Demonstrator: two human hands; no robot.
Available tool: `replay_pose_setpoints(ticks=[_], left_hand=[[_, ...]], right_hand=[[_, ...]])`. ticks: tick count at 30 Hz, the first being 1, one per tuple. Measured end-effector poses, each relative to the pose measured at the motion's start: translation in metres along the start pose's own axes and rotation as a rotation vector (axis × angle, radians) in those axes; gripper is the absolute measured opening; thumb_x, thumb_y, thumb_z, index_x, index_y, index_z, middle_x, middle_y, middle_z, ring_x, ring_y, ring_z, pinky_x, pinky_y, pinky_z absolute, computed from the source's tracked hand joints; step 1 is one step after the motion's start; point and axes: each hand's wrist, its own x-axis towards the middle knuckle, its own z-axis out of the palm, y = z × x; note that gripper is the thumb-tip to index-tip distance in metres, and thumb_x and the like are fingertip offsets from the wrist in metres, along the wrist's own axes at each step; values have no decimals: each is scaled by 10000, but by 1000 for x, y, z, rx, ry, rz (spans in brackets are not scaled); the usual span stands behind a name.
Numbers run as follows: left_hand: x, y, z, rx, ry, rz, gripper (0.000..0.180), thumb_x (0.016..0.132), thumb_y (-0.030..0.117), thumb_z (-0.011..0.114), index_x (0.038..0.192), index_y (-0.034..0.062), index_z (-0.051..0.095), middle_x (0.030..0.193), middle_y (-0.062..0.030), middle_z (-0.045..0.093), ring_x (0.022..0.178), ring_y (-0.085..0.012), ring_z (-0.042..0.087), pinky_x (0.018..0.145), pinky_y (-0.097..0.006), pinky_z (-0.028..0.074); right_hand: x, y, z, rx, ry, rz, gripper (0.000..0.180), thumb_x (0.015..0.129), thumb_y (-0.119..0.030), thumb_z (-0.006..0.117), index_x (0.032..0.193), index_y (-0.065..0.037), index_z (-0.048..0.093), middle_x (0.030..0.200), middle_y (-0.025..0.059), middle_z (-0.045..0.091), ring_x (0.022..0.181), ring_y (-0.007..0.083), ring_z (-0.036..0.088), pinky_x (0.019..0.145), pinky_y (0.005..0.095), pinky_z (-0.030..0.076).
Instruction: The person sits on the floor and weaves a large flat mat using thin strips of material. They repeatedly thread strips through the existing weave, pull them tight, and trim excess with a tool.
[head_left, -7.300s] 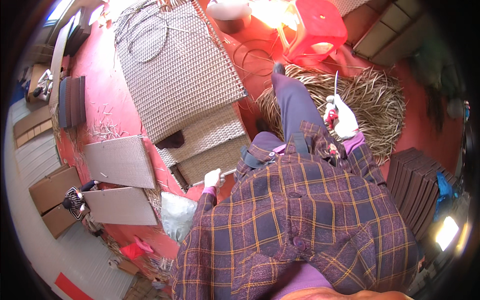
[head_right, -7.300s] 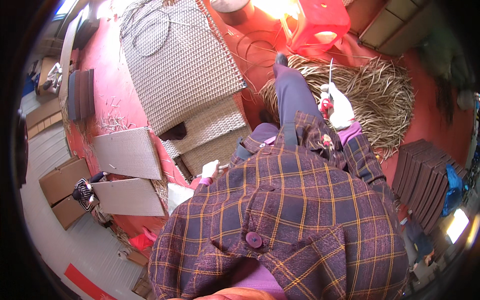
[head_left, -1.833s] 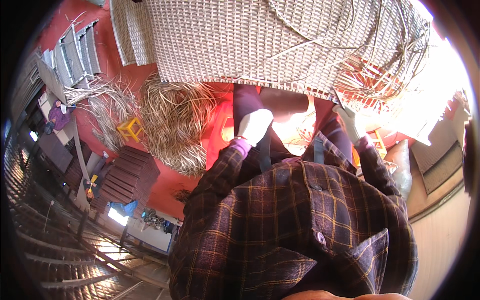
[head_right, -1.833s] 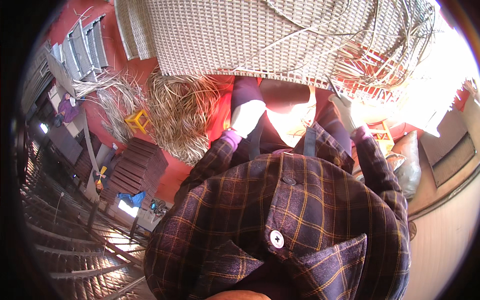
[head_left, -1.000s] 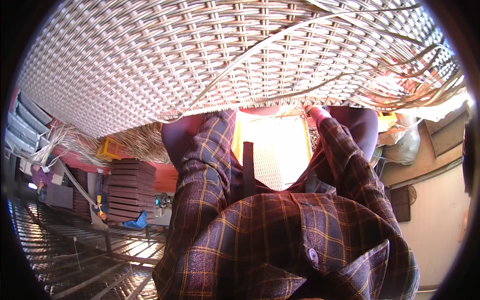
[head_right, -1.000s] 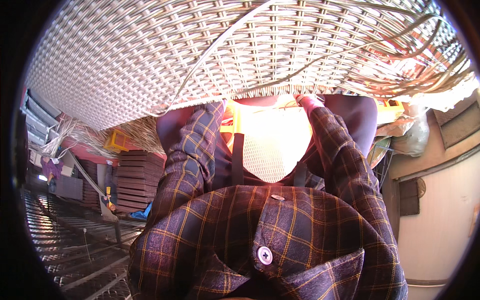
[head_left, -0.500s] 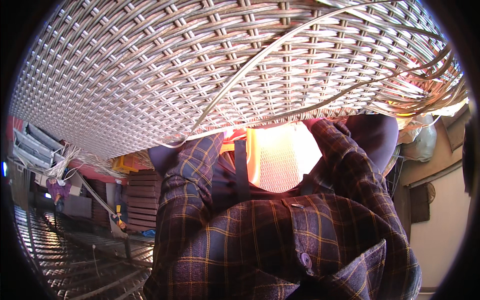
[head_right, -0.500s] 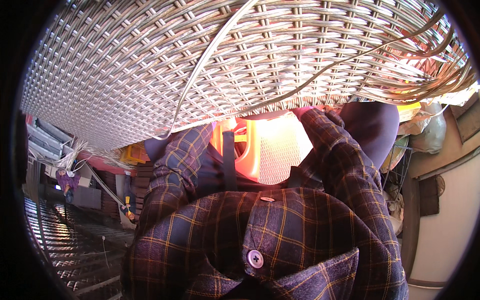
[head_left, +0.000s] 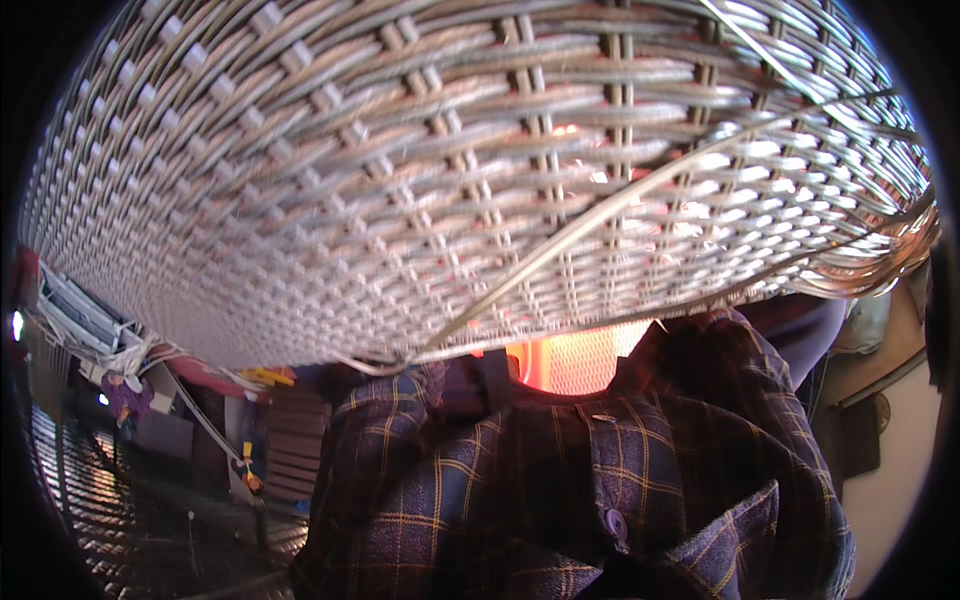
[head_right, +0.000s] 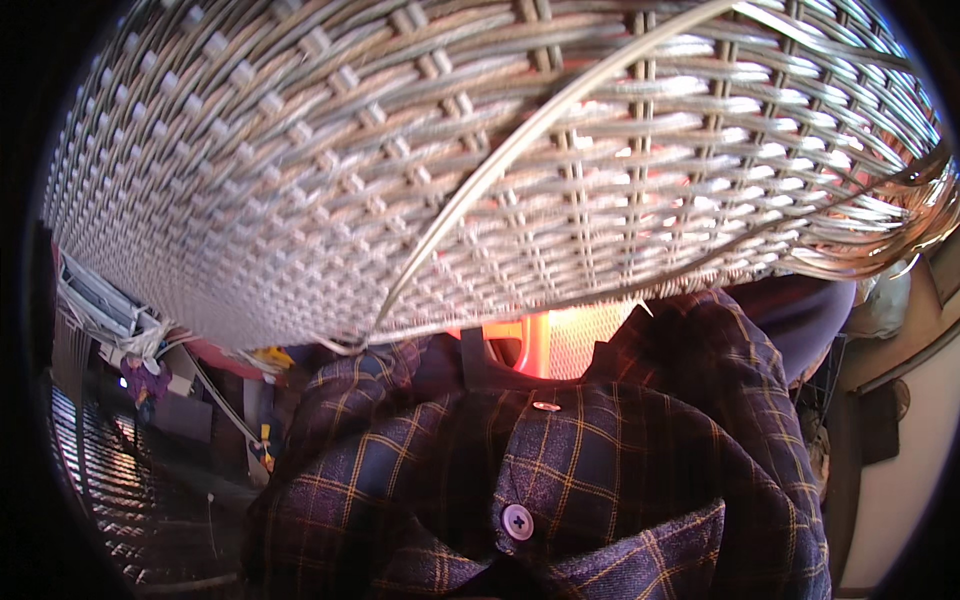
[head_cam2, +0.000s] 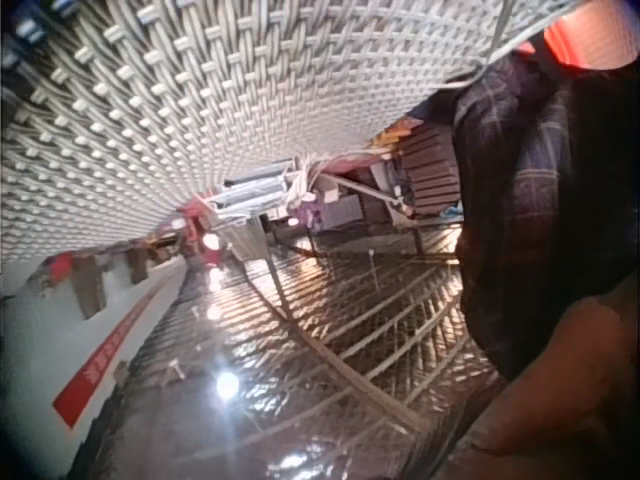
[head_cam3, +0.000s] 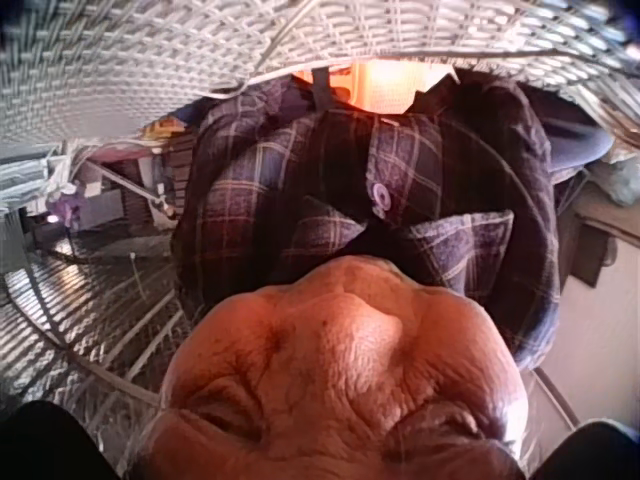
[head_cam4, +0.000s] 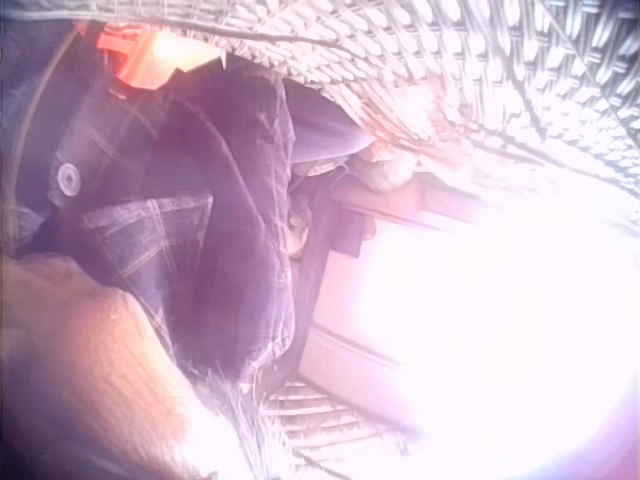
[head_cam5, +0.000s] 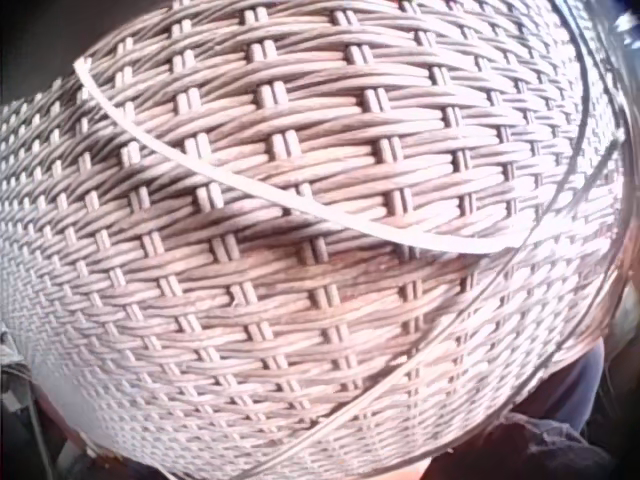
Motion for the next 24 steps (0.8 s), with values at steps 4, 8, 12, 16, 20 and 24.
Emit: replay_pose_setpoints(ticks=[4,8,12,16,20,24], left_hand=[[0,-12,4,-40,-12,-45,469,970,429,633,1242,60,731,1317,-194,681,1172,-381,670,1018,-498,526],[4,-22,6,-65,2,-64,467,969,427,636,1240,59,732,1311,-195,683,1169,-381,671,1017,-497,527],[8,-29,9,-82,13,-64,464,969,425,639,1237,59,732,1305,-196,685,1166,-381,673,1015,-496,529],[12,-38,18,-96,35,-46,461,969,423,642,1235,58,733,1299,-197,688,1163,-381,674,1014,-495,530],[18,-48,28,-118,63,-26,458,968,421,645,1233,57,733,1293,-198,690,1160,-382,675,1013,-494,531],[18,-56,37,-139,87,-29,456,968,419,648,1231,56,733,1287,-198,692,1157,-382,676,1012,-493,532]], right_hand=[[7,0,9,9,15,-11,312,1038,-299,528,1017,-100,767,881,196,749,813,375,739,739,488,579],[17,-1,16,10,44,-28,314,1036,-299,528,1015,-98,768,885,197,750,817,377,740,743,489,579],[26,-2,21,18,79,-38,316,1034,-298,527,1014,-96,770,888,199,751,821,380,740,746,490,579],[31,-2,24,24,109,-57,319,1033,-297,527,1012,-94,771,891,200,752,825,382,741,749,492,579],[35,-1,26,9,139,-84,321,1031,-296,526,1010,-92,773,895,201,754,829,385,742,753,493,580],[39,-5,32,2,160,-105,323,1029,-296,526,1008,-90,774,898,202,755,833,387,742,756,494,580]])
